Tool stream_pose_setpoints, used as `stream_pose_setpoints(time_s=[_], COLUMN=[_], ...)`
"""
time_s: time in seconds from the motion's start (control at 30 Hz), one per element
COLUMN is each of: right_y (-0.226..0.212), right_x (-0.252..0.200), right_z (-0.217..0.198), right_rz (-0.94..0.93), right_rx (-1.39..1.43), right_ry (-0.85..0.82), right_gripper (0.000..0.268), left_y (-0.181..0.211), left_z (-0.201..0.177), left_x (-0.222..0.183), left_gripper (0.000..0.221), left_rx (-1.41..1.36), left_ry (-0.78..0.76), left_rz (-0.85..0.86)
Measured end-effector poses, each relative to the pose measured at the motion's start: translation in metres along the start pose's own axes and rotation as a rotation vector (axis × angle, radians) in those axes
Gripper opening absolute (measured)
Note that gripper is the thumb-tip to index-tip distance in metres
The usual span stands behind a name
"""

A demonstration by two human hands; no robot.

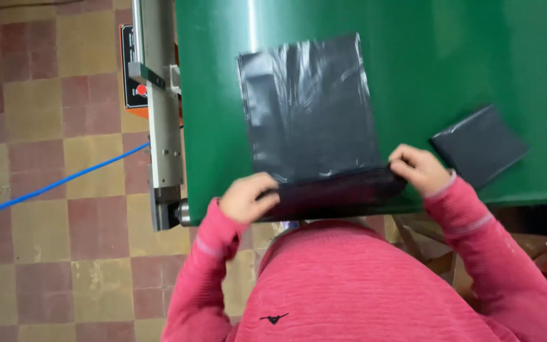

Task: Folding black plastic bags on a conveyor belt and placing them into a crate.

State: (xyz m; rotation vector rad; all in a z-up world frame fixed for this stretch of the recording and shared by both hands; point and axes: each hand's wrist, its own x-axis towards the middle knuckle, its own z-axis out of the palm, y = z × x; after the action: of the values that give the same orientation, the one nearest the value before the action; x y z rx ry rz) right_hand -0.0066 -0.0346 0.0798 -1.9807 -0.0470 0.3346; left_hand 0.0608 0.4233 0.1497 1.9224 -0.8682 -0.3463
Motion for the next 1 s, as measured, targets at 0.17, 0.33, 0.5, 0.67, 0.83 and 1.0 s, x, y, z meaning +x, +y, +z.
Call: stream_pose_setpoints(time_s=[0.17, 0.33, 0.5, 0.67, 0.83, 1.0], right_y=[0.014, 0.026, 0.04, -0.011, -0.014, -0.039], right_x=[0.147, 0.215, 0.207, 0.206, 0.228, 0.206], right_z=[-0.043, -0.042, -0.045, -0.043, -0.029, -0.006], right_rz=[-0.131, -0.015, -0.075, -0.292, -0.108, -0.091], right_rx=[0.108, -0.123, -0.585, -0.77, -0.781, -0.81], right_ry=[0.17, 0.197, 0.137, 0.288, 0.229, 0.156], right_gripper=[0.011, 0.021, 0.021, 0.031, 0.051, 0.028], left_y=[-0.105, -0.208, -0.193, -0.178, -0.134, -0.129], left_z=[-0.018, 0.006, 0.02, 0.024, 0.031, 0.086], left_x=[0.125, 0.173, 0.176, 0.192, 0.194, 0.151], left_gripper=[0.024, 0.029, 0.027, 0.024, 0.035, 0.06], left_rx=[-0.103, 0.29, 0.34, 0.396, 0.694, -0.265], left_ry=[0.264, 0.284, 0.434, 0.371, 0.453, 0.401], left_rz=[-0.222, -0.326, -0.318, -0.465, -0.278, -0.403])
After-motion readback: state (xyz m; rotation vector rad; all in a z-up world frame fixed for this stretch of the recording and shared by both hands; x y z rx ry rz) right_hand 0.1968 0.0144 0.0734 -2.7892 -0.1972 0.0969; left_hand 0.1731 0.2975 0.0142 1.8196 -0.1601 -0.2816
